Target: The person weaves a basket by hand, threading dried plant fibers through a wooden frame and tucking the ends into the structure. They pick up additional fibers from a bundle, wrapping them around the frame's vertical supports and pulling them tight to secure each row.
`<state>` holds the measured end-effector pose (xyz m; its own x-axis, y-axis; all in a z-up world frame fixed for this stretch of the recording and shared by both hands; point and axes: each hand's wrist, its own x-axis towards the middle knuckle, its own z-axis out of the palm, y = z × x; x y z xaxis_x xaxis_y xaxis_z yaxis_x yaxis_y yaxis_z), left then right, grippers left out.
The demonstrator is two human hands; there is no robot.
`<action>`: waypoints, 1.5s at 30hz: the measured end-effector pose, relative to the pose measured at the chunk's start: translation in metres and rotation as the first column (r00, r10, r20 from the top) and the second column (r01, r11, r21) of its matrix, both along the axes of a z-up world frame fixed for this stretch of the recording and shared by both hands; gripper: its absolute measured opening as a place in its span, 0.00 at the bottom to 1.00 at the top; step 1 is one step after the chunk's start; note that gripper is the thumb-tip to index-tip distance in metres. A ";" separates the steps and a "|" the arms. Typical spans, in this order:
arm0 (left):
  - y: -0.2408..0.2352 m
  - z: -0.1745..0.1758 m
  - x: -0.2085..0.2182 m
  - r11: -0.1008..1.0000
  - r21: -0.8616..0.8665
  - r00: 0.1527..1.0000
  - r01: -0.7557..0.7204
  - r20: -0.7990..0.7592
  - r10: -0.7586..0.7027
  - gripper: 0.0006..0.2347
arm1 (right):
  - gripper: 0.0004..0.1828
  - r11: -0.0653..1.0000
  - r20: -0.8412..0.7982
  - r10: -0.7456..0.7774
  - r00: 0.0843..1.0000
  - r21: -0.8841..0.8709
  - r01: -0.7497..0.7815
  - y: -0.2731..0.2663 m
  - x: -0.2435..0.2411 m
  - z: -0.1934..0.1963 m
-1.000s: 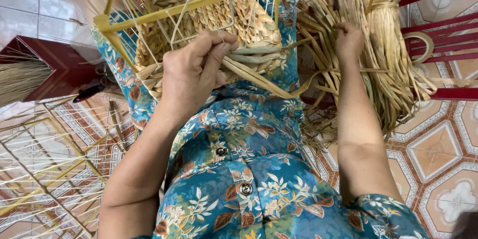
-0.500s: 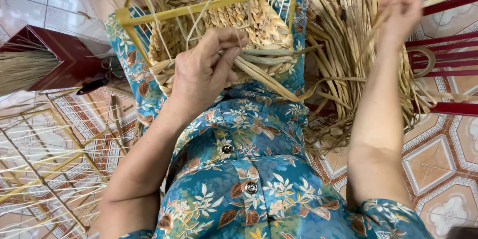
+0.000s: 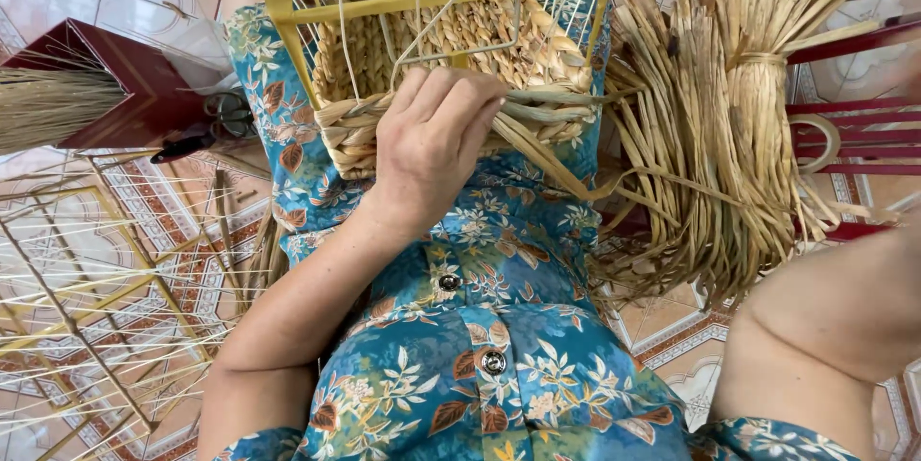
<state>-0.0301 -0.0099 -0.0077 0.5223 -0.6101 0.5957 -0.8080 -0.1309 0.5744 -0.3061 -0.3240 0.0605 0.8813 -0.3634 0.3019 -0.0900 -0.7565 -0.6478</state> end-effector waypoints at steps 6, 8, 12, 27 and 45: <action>0.013 -0.012 -0.001 0.994 -0.050 0.994 0.093 -0.055 -0.095 0.08 | 0.07 0.975 -0.065 0.219 0.974 -0.028 -0.221 0.127 0.156 -0.003; 0.015 -0.012 -0.002 0.994 -0.052 0.993 0.098 -0.058 -0.101 0.08 | 0.07 0.978 -0.077 0.204 0.976 0.053 -0.200 0.126 0.162 -0.021; 0.018 -0.013 -0.001 0.991 -0.063 0.989 0.121 -0.083 -0.126 0.08 | 0.12 0.979 -0.157 0.164 0.974 0.148 -0.140 0.130 0.171 -0.030; 0.001 0.000 0.009 0.986 0.141 0.974 0.090 -0.219 -0.057 0.06 | 0.16 0.917 -0.015 0.119 0.993 -0.382 -0.115 0.149 0.155 -0.025; -0.028 -0.018 0.007 0.945 0.306 0.970 0.113 -0.242 -0.037 0.05 | 0.06 0.825 0.172 0.111 0.979 -0.565 0.006 0.157 0.152 0.032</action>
